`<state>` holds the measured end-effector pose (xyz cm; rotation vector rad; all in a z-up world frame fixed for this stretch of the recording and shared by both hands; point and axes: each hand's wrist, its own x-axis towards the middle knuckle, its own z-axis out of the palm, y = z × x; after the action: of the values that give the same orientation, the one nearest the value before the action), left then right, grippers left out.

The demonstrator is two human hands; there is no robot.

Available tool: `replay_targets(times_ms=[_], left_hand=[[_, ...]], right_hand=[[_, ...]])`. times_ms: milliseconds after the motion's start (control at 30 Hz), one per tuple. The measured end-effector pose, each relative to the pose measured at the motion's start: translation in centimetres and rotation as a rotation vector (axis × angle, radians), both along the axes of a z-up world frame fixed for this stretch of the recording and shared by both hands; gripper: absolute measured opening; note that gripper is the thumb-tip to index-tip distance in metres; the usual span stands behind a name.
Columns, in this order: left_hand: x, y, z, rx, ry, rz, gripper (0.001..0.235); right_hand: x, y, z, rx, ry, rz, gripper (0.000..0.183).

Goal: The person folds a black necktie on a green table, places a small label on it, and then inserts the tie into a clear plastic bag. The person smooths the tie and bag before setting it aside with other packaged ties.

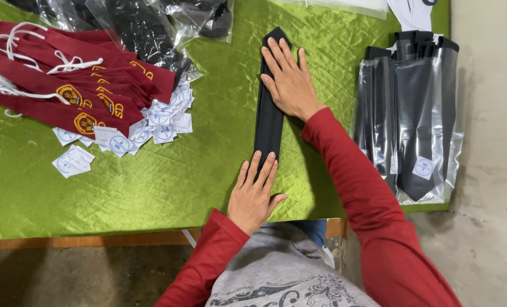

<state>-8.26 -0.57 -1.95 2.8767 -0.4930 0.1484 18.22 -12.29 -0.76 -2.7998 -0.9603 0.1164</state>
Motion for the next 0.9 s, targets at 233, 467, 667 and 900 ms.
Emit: replay_targets(times_ms=[233, 467, 667, 900], left_hand=[[0.2, 0.2, 0.3, 0.012, -0.010, -0.032, 0.080], [0.1, 0.0, -0.3, 0.009, -0.016, -0.003, 0.081], [-1.0, -0.5, -1.8, -0.178, -0.194, 0.020, 0.055], [-0.7, 0.2, 0.5, -0.618, -0.160, 0.123, 0.041]], right_hand=[[-0.1, 0.0, 1.2, -0.065, 0.063, -0.018, 0.062], [-7.4, 0.5, 1.5, 0.018, 0.079, 0.023, 0.067], [-12.7, -1.1, 0.5, 0.077, 0.052, 0.022, 0.053], [-17.4, -2.3, 0.8, 0.169, 0.039, 0.120, 0.051]])
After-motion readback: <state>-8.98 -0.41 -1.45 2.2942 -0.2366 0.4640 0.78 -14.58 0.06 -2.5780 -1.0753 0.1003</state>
